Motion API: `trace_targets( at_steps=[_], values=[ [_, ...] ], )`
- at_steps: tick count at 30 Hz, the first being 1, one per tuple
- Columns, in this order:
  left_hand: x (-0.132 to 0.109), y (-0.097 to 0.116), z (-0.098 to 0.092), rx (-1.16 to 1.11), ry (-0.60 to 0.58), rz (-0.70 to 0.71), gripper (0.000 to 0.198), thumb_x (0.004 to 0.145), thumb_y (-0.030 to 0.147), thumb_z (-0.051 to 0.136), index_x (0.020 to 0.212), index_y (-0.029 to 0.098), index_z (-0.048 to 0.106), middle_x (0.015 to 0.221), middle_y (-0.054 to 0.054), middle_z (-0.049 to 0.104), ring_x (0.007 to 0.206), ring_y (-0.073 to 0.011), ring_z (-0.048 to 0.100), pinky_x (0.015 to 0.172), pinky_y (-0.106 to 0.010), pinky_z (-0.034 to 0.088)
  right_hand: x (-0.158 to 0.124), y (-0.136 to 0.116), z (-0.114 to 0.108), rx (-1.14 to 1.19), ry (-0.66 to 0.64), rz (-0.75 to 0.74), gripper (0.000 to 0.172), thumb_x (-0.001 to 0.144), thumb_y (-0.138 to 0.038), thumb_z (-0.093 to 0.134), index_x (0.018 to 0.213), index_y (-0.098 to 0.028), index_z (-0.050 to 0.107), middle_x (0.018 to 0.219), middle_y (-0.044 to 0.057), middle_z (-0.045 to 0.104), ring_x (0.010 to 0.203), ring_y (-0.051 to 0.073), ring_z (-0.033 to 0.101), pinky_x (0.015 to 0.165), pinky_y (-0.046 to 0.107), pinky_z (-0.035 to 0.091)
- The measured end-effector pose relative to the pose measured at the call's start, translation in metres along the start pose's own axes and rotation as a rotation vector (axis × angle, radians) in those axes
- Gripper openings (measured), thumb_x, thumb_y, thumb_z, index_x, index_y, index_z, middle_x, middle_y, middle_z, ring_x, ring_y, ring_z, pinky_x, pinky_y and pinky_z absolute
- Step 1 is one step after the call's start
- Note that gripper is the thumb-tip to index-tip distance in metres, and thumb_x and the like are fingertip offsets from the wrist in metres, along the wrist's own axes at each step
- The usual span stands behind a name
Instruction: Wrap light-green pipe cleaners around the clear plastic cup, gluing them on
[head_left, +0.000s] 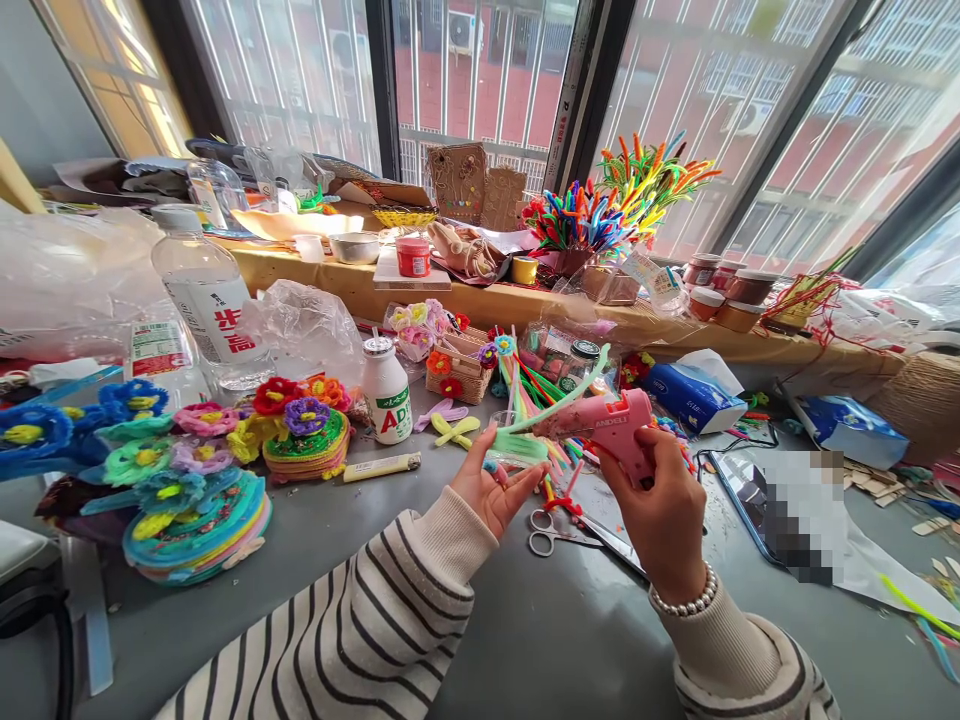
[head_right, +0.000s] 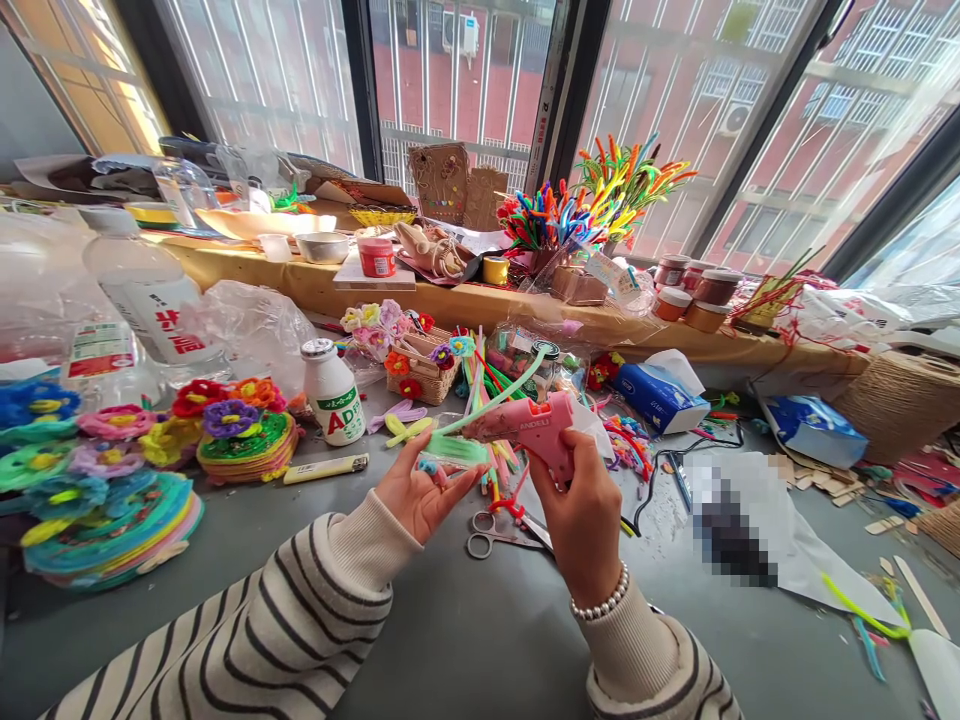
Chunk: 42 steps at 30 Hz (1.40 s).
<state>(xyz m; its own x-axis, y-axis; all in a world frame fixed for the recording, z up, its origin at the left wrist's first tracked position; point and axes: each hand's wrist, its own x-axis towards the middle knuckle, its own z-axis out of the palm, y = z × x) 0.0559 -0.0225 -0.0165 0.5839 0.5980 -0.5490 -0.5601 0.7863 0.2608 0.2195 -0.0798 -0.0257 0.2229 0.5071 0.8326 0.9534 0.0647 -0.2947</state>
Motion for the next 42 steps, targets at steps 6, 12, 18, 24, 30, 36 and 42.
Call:
trace_targets(
  at_steps=[6,12,18,24,30,36,42],
  values=[
    [0.004,0.001,-0.004,-0.018,-0.001,-0.002,0.059,0.078,0.043,0.046,0.116,0.0,0.033,0.074,-0.016,0.062,0.054,-0.0193,0.066,0.042,-0.016,0.052,0.0,0.002,0.001,-0.016,0.019,-0.029,0.027,0.075,-0.039,0.055,0.088,-0.016,0.051,0.07,0.002,0.059,0.051,0.011,0.053,0.047,0.019,0.041],
    [-0.005,0.0,0.002,-0.016,-0.014,-0.003,0.057,0.081,0.041,0.043,0.118,-0.001,0.032,0.077,-0.018,0.063,0.051,-0.017,0.065,0.043,-0.018,0.053,0.001,0.001,0.001,-0.036,0.029,-0.056,0.027,0.077,-0.04,0.052,0.088,-0.015,0.05,0.07,0.003,0.06,0.05,0.012,0.055,0.046,0.02,0.042],
    [-0.01,-0.002,0.01,-0.006,0.045,0.035,0.057,0.083,0.039,0.039,0.12,-0.002,0.028,0.074,-0.016,0.061,0.049,-0.0161,0.064,0.038,-0.014,0.049,-0.001,0.002,0.0,-0.07,0.025,-0.058,0.029,0.078,-0.042,0.049,0.09,-0.015,0.05,0.073,0.005,0.062,0.053,0.013,0.057,0.048,0.021,0.044],
    [-0.009,0.0,0.008,0.001,0.047,0.035,0.055,0.083,0.039,0.04,0.12,0.0,0.029,0.071,-0.013,0.062,0.049,-0.0156,0.064,0.04,-0.015,0.051,0.0,-0.001,0.0,-0.079,0.01,-0.031,0.029,0.079,-0.041,0.048,0.089,-0.015,0.051,0.076,0.008,0.063,0.053,0.015,0.058,0.047,0.024,0.044],
    [-0.01,-0.001,0.009,-0.01,0.048,0.037,0.056,0.082,0.04,0.041,0.121,0.002,0.029,0.076,-0.014,0.062,0.049,-0.015,0.064,0.038,-0.014,0.05,-0.001,0.001,-0.001,-0.074,0.008,-0.048,0.028,0.078,-0.041,0.048,0.089,-0.016,0.051,0.072,0.006,0.063,0.052,0.015,0.058,0.047,0.023,0.044],
    [-0.003,0.001,0.001,-0.001,-0.016,0.015,0.055,0.082,0.042,0.04,0.114,-0.003,0.034,0.071,-0.017,0.062,0.05,-0.0162,0.064,0.045,-0.016,0.052,-0.002,0.003,-0.001,-0.079,0.01,-0.038,0.029,0.078,-0.042,0.048,0.091,-0.016,0.051,0.074,0.006,0.063,0.053,0.015,0.057,0.048,0.024,0.044],
    [-0.001,0.003,-0.004,-0.014,-0.057,-0.037,0.058,0.082,0.044,0.038,0.114,-0.004,0.036,0.071,-0.017,0.064,0.049,-0.0155,0.064,0.048,-0.02,0.054,-0.002,0.003,-0.003,-0.076,0.015,-0.031,0.028,0.079,-0.043,0.047,0.09,-0.017,0.051,0.071,0.005,0.062,0.051,0.014,0.056,0.047,0.023,0.043]
  ],
)
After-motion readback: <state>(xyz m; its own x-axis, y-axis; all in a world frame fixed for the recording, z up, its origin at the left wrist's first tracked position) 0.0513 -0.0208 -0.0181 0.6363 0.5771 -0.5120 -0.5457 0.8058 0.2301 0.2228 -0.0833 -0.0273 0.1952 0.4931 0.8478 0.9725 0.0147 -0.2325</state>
